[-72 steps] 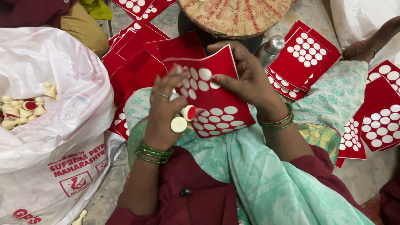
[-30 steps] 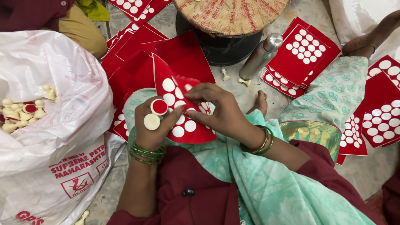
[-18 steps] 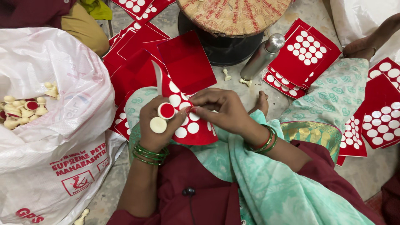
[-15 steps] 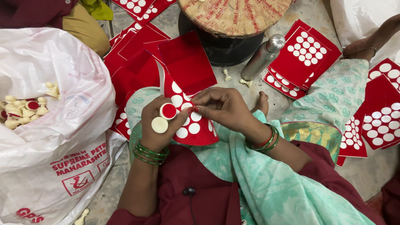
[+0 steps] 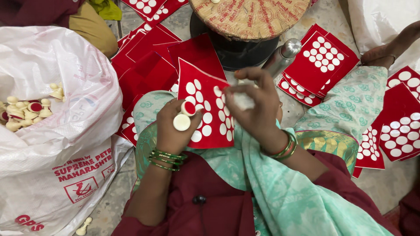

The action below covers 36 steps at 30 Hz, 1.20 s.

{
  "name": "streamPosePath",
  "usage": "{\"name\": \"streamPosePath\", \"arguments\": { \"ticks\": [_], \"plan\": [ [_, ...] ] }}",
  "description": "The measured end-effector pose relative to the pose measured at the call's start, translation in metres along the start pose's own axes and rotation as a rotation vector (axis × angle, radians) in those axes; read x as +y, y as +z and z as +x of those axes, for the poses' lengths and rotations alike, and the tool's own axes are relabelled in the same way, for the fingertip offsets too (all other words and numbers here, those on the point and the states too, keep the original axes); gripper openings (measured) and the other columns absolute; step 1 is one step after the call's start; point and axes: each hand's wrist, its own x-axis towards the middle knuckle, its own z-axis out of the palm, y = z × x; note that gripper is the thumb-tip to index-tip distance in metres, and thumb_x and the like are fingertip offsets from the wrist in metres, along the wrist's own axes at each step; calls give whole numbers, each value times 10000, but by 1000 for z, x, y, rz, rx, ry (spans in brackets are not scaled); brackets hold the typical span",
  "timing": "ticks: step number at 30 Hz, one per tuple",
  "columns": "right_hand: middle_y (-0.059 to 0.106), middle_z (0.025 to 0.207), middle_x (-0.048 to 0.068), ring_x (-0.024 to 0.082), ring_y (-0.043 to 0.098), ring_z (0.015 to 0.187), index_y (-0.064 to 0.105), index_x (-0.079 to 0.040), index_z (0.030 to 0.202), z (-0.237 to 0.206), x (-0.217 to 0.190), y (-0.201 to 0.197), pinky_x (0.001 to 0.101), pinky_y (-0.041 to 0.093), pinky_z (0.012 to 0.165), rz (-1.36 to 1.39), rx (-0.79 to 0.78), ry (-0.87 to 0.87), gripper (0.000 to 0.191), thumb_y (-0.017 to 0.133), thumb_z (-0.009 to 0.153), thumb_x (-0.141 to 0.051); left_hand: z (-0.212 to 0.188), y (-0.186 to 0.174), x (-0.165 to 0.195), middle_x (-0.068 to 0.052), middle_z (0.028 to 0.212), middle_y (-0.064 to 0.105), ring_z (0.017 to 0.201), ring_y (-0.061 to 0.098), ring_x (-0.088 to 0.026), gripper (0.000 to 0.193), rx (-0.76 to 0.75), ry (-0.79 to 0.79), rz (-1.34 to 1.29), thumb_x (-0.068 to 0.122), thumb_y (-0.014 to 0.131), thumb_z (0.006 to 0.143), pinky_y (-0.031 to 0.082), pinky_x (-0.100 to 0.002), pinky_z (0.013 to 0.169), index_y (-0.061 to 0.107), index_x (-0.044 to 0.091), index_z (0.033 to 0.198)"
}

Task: The person sits on the floor and peels white circular stickers from red backing sheets, pressing each sticker onto a small white plastic piece. Finished pieces are placed on a growing pile or into a sack, and used backing sheets are set aside with other completed sheets.

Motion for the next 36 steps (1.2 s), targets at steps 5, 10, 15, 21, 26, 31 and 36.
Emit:
{"name": "streamPosePath", "arguments": {
  "ticks": [5, 10, 15, 21, 26, 31, 36],
  "plan": [
    [622, 1188, -11, 161, 622, 1096, 780, -196, 1040, -9, -29, -1, 460, 412, 1030, -303, 79, -633, 181, 898, 912, -248, -1, 9, 7, -133, 902, 691, 829, 699, -274, 319, -53, -3, 67, 153, 845, 756, 555, -375, 732, 709, 26, 1015],
    [616, 1220, -55, 132, 623, 1128, 801, -247, 1101, -9, -29, 6, 447, 381, 1075, -339, 83, -713, 207, 883, 912, -217, -2, 10, 14, -128, 914, 706, 866, 683, -311, 265, -64, 19, 153, 140, 831, 739, 545, -408, 759, 713, 38, 953],
    [643, 1207, -46, 139, 644, 1116, 777, -218, 1070, -12, -27, 7, 469, 379, 1072, -316, 29, -684, 184, 900, 936, -247, -1, 11, 15, -125, 933, 712, 904, 687, -314, 259, -76, 26, 137, 106, 813, 717, 550, -408, 780, 703, 31, 938],
    [658, 1197, -34, 145, 662, 1094, 743, -193, 1059, -10, -27, 7, 492, 340, 1100, -247, -31, -619, 209, 902, 928, -229, -2, 12, 12, -125, 946, 708, 898, 684, -313, 267, -51, 43, 142, 96, 808, 734, 551, -409, 776, 699, 23, 968],
    [663, 1206, -30, 145, 666, 1098, 750, -193, 1071, -9, -27, 7, 489, 334, 1105, -236, -38, -624, 213, 896, 925, -243, -1, 12, 10, -125, 921, 704, 874, 688, -310, 239, -63, 7, 158, 96, 811, 743, 551, -406, 756, 704, 24, 944],
    [675, 1211, -24, 146, 661, 1102, 749, -186, 1082, -7, -28, 5, 489, 332, 1109, -222, -89, -615, 226, 890, 916, -247, -1, 13, 9, -127, 921, 698, 872, 687, -309, 271, -58, 24, 159, 91, 803, 716, 552, -405, 750, 697, 18, 955],
    [676, 1232, -9, 167, 658, 1138, 744, -177, 1119, -1, -30, -1, 504, 321, 1130, -171, -208, -564, 257, 873, 902, -226, -1, 12, 8, -130, 908, 691, 865, 679, -315, 245, -69, 26, 188, 86, 794, 718, 547, -410, 741, 693, 18, 930]
  ]
}}
